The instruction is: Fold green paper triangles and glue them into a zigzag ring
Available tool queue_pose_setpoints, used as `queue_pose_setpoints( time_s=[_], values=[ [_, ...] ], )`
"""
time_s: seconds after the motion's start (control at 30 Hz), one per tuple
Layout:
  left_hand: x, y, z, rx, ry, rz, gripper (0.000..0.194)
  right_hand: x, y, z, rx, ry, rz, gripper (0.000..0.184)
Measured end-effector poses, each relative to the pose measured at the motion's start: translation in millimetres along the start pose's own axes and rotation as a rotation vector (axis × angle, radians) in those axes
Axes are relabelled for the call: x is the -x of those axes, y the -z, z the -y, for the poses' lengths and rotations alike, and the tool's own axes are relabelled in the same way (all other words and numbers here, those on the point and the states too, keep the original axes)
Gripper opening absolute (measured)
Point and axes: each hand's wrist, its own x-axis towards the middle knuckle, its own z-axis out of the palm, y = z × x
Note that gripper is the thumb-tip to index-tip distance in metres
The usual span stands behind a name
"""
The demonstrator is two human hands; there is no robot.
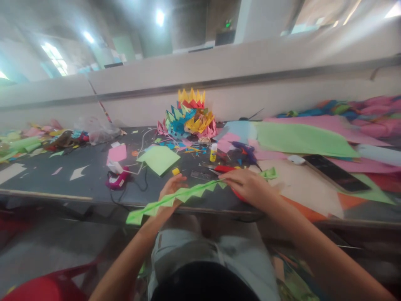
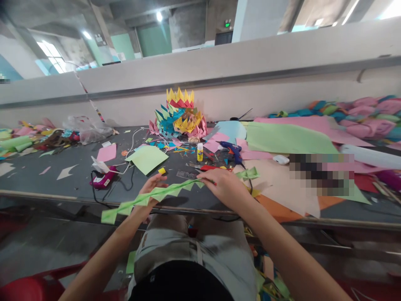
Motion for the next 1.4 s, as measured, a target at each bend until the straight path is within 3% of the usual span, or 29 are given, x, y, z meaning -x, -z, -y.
queue_pose_setpoints(
  time_s=[0.13,0.3,0.4,0.57,0.63,0.73,0.83,0.97,1.1,1.23,1.4],
  values=[
    [6,-9.5,-11,-0.039,-0.005,0.144,0.065,-1,0,4,-0.004,0.003,-0.016,0.023],
    [15,-10.1,-16,-0.178,-0.021,0.16,0.05,0,-1,10,-0.048,0.025,0.027,0.023],
    [19,-8.3,-7,-0.214,0.071,0.065,0.037,1,-3,13,-0.074,0.027,0.045,0.025],
    [16,-20.0,6,0.105,0.131,-0.215,0.027,0,-2,19,-0.116,0.014,0.05,0.027],
    [13,-27.1,2,0.219,0.141,-0.286,0.026,4,1,25,-0.119,-0.024,-0.049,0.025],
    [10,-34.0,-8,0.343,0.148,-0.384,0.034,21,5,37,-0.203,-0.17,-0.315,0.022],
    [9,-35.2,-15,0.383,0.162,-0.424,0.041,50,-4,48,-0.507,-0.396,-0.408,0.031],
    [11,-33.4,-15,0.369,0.161,-0.344,0.039,79,-30,48,-0.969,-0.531,-0.317,0.037],
    [15,-30.8,-11,0.392,0.159,-0.269,0.035,83,-40,41,-1.206,-0.565,-0.342,0.054],
    [24,-25.5,-10,0.46,0.221,-0.144,0.034,79,-36,43,-1.393,-0.714,-0.514,0.042],
    [35,-14.8,-13,0.596,0.321,0.077,0.055,75,-35,51,-1.603,-0.95,-0.712,0.037]
  ],
)
